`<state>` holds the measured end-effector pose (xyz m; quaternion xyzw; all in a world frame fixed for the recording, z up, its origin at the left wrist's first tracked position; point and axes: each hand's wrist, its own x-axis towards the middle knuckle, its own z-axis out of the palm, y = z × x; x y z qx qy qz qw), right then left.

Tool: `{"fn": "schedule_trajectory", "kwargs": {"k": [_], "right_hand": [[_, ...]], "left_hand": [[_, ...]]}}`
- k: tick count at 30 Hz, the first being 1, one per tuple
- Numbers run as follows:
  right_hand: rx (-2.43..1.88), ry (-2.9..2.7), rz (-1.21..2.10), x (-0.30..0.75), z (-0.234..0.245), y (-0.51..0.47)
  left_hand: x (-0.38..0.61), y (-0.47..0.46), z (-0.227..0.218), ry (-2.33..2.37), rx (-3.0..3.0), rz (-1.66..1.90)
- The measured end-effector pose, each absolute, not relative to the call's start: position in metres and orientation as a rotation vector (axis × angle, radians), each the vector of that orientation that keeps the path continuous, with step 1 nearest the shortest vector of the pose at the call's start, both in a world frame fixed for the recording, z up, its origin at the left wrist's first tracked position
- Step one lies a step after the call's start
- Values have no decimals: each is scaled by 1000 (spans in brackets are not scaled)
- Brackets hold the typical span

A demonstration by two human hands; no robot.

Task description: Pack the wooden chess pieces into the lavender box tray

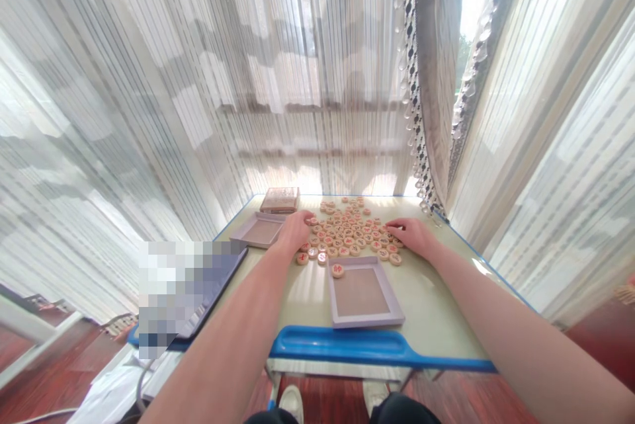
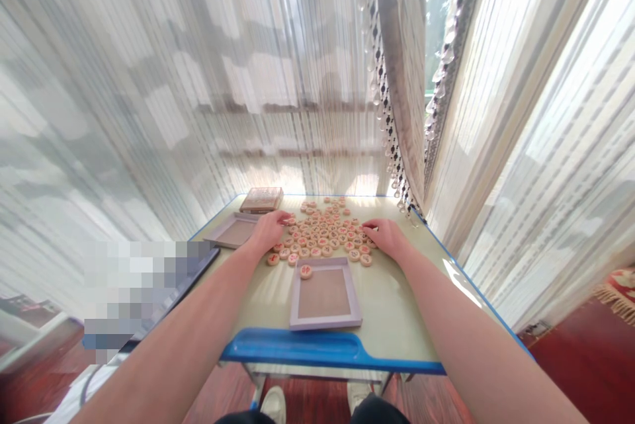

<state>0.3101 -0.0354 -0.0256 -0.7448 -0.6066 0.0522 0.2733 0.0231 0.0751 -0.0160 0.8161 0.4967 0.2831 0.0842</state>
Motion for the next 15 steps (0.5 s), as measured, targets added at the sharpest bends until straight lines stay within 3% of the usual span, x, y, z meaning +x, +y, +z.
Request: {"fn": "schedule_trajectory", "kwargs": {"k": [15], "right_hand": [[-2010,-1657,166,306,-23,-37]], "left_hand": [[23,78,-13,1518,2425,790]]}}
